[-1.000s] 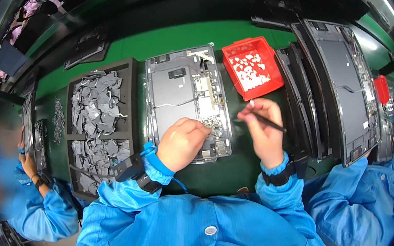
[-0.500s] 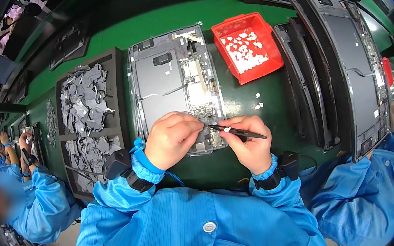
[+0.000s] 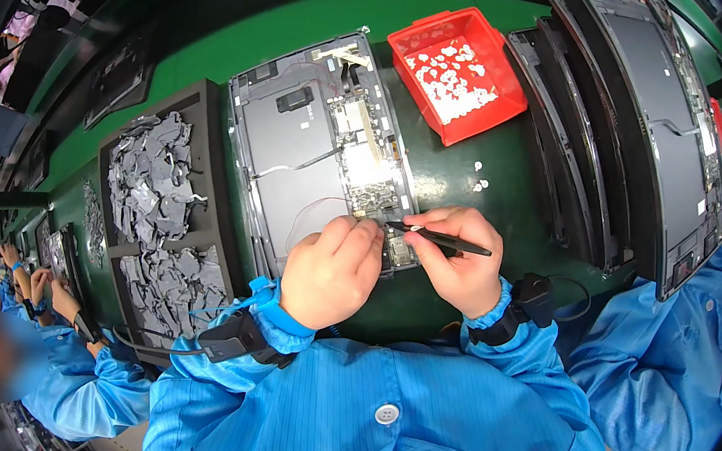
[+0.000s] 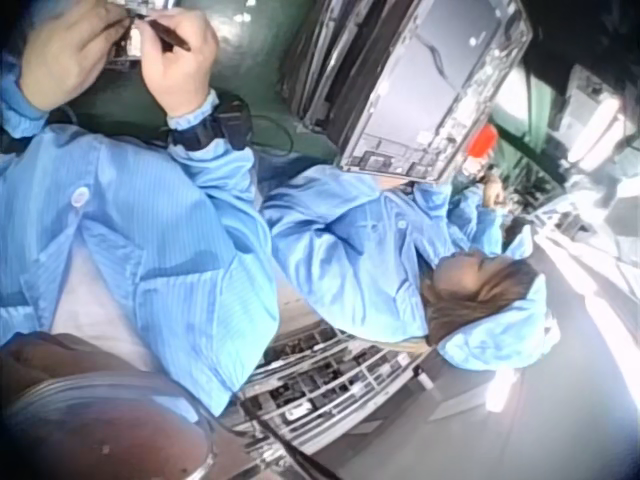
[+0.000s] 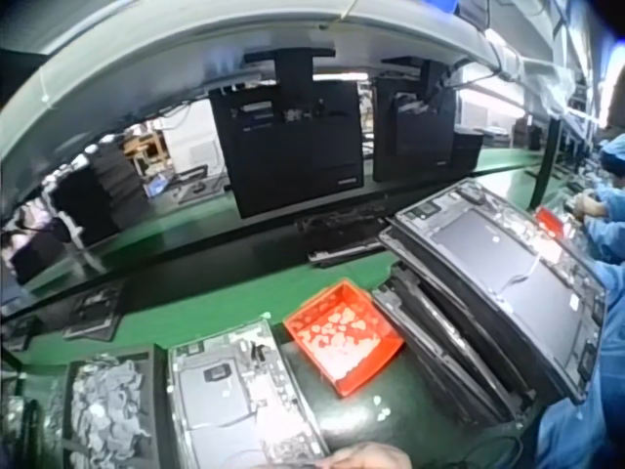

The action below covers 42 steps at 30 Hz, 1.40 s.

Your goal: The person assembles internal components of an electronic device by placing a circuit board, a ribbon cable, and a plastic mounting bracket into an electronic chassis, then securing them with screws. The person uses tweezers to manipulate the small components.

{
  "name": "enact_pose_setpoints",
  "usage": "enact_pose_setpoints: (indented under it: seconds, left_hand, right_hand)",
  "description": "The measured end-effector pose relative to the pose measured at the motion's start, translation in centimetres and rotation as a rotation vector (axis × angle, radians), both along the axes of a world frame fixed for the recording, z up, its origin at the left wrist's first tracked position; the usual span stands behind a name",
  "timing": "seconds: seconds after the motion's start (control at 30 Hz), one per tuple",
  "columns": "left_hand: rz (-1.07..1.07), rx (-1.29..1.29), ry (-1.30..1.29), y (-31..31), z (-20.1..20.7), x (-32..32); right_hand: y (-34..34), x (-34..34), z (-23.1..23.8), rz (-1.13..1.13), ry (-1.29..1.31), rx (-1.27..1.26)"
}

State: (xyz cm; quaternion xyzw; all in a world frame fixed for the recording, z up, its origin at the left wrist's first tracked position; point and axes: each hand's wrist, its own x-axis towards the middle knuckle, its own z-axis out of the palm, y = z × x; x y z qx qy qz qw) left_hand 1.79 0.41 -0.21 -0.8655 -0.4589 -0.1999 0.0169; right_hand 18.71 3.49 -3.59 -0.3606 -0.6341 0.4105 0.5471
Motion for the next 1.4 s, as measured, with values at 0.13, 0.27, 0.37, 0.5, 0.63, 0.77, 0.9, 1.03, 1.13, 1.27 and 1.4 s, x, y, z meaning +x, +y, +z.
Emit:
enact_pose_setpoints:
  seconds: [0.13, 0.27, 0.37, 0.5, 0.63, 0.77, 0.9, 1.03, 1.13, 1.27, 1.4]
  left_hand:
    - [-0.006, 0.009, 0.028, 0.2, 0.2, -0.2]
    - [0.001, -0.008, -0.151, 0.7, -0.3, -0.6]
    - [0.004, -0.006, -0.105, 0.8, -0.3, -0.5]
    - [-0.020, 0.036, 0.126, 0.5, 0.5, -0.3]
    - [-0.039, 0.059, 0.192, 0.5, 0.5, -0.2]
    - [-0.050, 0.062, 0.174, 0.6, 0.5, -0.7]
    - [-0.052, 0.020, 0.084, 1.0, 0.2, -0.6]
    - [-0.041, -0.030, 0.027, 1.5, 0.3, -0.6]
    - [-0.035, -0.082, -0.031, 1.9, 0.3, -1.0]
    - [-0.050, -0.128, -0.179, 1.7, 0.3, -1.7]
    - [-0.027, -0.095, -0.133, 1.3, 0.3, -1.2]
  right_hand:
    - [0.1, 0.0, 0.0, 0.006, -0.011, 0.034]
    - [0.3, 0.1, 0.5, 0.027, -0.049, 0.046]
    - [0.3, 0.2, 0.7, 0.051, -0.053, -0.008]
    - [0.8, 1.2, 0.5, 0.007, 0.179, -0.184]
    - [4.0, 1.9, 2.9, -0.234, 0.249, -0.148]
    - [10.4, 0.6, 3.6, -0.350, 0.013, 0.118]
    - [14.5, 0.5, 2.2, -0.585, -0.641, 0.323]
    - [15.6, -0.3, 0.8, -0.613, -0.945, 0.439]
    - [15.8, -0.3, 0.3, -0.562, -0.947, 0.433]
    - [16.2, -0.5, 0.4, -0.515, -0.768, 0.352]
    - [15.7, -0.8, 1.2, -0.492, -0.624, 0.395]
